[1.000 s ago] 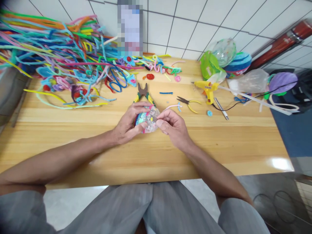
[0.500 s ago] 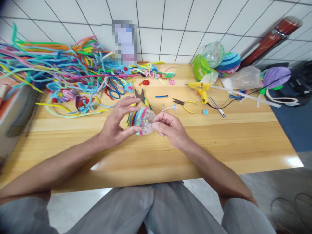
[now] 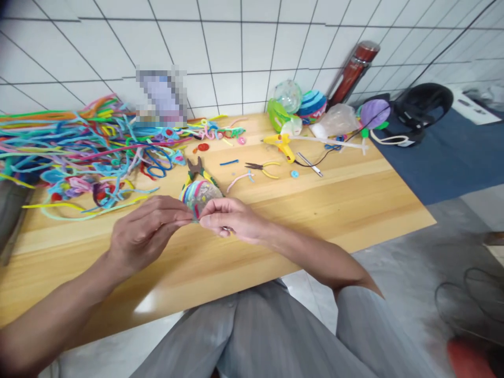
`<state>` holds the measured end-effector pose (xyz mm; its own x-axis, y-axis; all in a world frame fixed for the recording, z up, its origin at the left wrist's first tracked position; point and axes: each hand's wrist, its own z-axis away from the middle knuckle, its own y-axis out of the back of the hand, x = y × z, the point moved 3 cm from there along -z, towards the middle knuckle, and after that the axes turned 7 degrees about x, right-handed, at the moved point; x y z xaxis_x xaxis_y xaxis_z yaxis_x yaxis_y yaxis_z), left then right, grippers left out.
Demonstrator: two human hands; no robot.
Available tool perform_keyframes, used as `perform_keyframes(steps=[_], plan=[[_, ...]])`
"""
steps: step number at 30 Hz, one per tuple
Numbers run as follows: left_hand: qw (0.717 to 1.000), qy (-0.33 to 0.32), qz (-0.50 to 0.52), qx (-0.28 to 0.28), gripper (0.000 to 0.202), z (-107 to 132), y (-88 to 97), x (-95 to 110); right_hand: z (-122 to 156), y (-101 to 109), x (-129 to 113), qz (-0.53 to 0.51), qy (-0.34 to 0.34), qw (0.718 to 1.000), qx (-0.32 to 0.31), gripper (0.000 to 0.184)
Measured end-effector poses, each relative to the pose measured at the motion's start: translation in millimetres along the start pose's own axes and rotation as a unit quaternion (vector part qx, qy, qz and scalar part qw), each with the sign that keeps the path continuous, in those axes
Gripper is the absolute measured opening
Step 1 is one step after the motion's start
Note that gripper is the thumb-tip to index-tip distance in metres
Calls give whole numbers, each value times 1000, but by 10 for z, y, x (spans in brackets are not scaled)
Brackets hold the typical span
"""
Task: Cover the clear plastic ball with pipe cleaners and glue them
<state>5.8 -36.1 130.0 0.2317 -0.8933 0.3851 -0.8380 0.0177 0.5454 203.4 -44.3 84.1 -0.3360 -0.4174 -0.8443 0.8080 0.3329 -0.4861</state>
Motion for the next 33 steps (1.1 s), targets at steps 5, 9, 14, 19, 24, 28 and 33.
perform_keyframes(steps=[5, 9, 14, 19, 24, 28, 33], plan=[[1000, 13, -18, -7, 25, 70, 7, -1, 27, -19, 59, -58, -53, 997, -26, 32], [993, 89, -60, 44, 14, 153, 119, -171, 134, -60, 8, -60, -44, 996, -50, 29], [975, 191, -45, 103, 13, 238, 257, -322, 116, 106, -207, -27, 11, 998, 54, 34], [972, 214, 13, 94, 17, 210, 164, -343, 59, 535, -534, 289, 165, 920, 207, 22], [969, 235, 15, 72, 40, 163, 87, -419, 42, 890, -606, 563, 212, 759, 248, 7], [967, 248, 16, 64, 57, 29, 76, -582, -61, 1016, -478, 633, 175, 732, 179, 9], [956, 271, 69, 86, 56, -174, -116, -947, -161, 1186, -398, 687, 187, 683, 165, 8]])
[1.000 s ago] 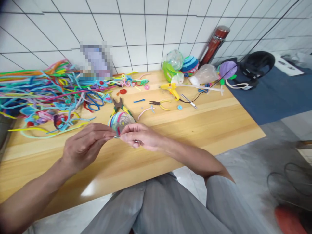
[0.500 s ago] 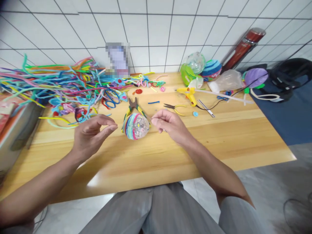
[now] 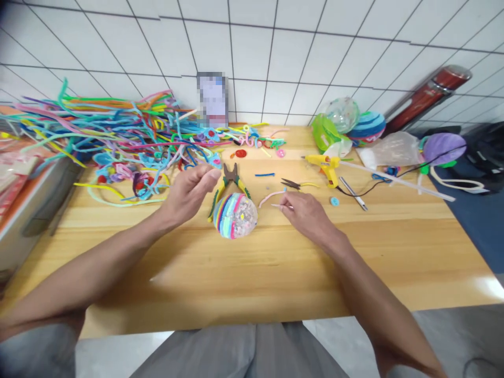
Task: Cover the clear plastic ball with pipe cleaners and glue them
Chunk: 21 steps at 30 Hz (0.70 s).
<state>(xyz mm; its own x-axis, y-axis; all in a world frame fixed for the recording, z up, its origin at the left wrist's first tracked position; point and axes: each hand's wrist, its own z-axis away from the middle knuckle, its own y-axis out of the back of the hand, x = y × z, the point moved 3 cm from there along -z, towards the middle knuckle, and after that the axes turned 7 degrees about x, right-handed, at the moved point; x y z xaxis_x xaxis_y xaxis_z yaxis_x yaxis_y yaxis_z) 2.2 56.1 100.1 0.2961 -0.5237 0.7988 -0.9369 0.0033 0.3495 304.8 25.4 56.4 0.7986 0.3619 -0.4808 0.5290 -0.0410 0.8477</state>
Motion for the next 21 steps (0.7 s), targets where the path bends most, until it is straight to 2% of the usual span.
perform_keyframes(steps=[3, 5, 7, 9, 13, 16, 19, 21], plan=[[999, -22, 39, -6, 31, -161, -152, -143, 14, -23, 95, 24, 22, 996, 83, 5], [999, -22, 44, -19, 40, -247, -198, -222, 48, -27, 108, 28, 32, 986, 161, 8], [1000, -15, 22, -12, 35, -327, -165, -287, 84, -39, 75, 16, 49, 977, 205, 9], [1000, -2, 5, 14, 25, -404, -71, -341, 110, -50, 9, -4, 81, 973, 216, 7], [998, 34, -12, 54, 34, -522, 132, -441, 136, -20, -113, -23, 125, 965, 228, 6], [994, 56, -69, 69, 36, -558, 218, -508, 148, 5, -152, -24, 134, 962, 235, 8], [991, 66, -101, 63, 15, -554, 238, -562, 163, 3, -161, -22, 140, 962, 232, 7], [991, 74, -98, 44, 15, -541, 230, -590, 172, -3, -161, -22, 139, 963, 228, 6]])
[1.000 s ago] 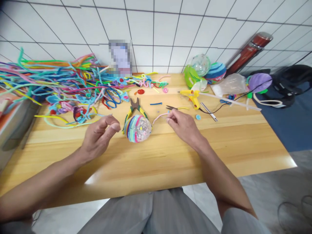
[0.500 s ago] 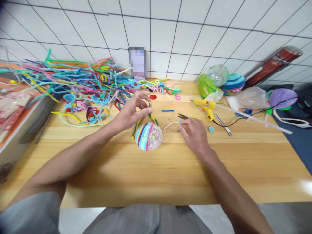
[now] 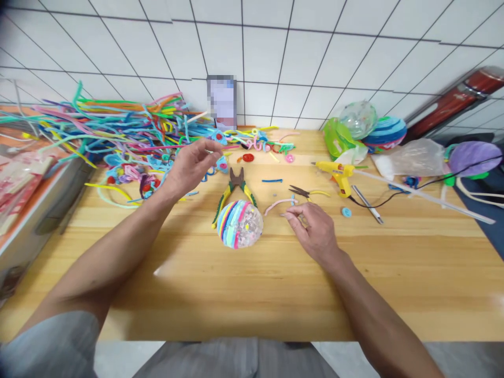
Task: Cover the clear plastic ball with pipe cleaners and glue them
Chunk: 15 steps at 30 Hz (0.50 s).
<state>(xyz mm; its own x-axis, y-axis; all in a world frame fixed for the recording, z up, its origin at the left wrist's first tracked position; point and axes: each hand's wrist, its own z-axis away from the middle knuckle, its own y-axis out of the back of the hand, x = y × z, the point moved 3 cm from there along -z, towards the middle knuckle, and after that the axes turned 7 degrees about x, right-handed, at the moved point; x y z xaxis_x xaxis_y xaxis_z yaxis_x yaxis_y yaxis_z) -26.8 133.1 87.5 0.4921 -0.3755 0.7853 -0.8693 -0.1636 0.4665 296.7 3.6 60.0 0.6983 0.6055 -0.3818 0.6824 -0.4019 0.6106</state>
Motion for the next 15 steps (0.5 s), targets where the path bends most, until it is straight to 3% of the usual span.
perform_keyframes(steps=[4, 12, 15], plan=[[1000, 10, 0, -24, 26, 33, 21, 5, 8, 2, -9, -3, -5, 1000, -6, 5], [1000, -7, -1, 22, 28, 67, 187, 235, 27, -1, 20, 0, -5, 1000, -4, 5], [997, -4, 23, 69, 45, 55, 255, 291, 32, -2, 31, 1, -9, 1000, -6, 6]])
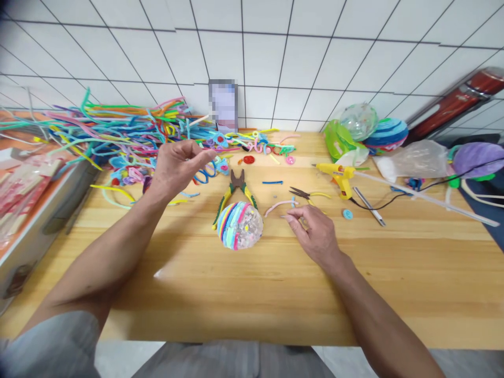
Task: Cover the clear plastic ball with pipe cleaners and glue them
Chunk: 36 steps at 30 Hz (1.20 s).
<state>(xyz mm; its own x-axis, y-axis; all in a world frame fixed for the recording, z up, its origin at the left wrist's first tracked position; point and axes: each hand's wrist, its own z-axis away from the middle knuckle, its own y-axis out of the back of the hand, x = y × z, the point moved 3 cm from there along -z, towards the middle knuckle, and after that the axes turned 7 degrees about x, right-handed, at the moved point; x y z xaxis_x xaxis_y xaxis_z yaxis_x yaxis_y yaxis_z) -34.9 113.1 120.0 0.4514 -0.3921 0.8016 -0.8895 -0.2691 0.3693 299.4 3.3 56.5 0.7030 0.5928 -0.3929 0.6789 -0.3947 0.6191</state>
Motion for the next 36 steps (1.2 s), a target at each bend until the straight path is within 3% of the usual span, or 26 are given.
perform_keyframes(steps=[3, 8, 16, 24, 26, 30, 36], plan=[[999, -15, 26, 43, 61, -38, 84, 41, -1, 5, 9, -1, -4, 1000, -6, 7], [993, -46, 66, 87, 68, -102, 277, 121, 2, 27, 28, -2, -40, 999, -4, 11], [959, -126, 143, 208, 68, -128, 648, 441, -43, 111, -7, -24, -85, 996, -11, 30], [925, -175, 134, 310, 69, -80, 912, 777, 41, 104, 188, 17, -160, 987, -2, 32], [919, -184, 145, 316, 68, -61, 939, 835, 44, 99, 217, 28, -195, 980, -8, 30], [931, -192, 150, 271, 71, -11, 950, 910, 39, 93, 277, 65, -266, 961, -27, 26], [962, -136, 26, 234, 76, 44, 988, 936, 111, 84, 505, 59, -298, 953, -3, 25]])
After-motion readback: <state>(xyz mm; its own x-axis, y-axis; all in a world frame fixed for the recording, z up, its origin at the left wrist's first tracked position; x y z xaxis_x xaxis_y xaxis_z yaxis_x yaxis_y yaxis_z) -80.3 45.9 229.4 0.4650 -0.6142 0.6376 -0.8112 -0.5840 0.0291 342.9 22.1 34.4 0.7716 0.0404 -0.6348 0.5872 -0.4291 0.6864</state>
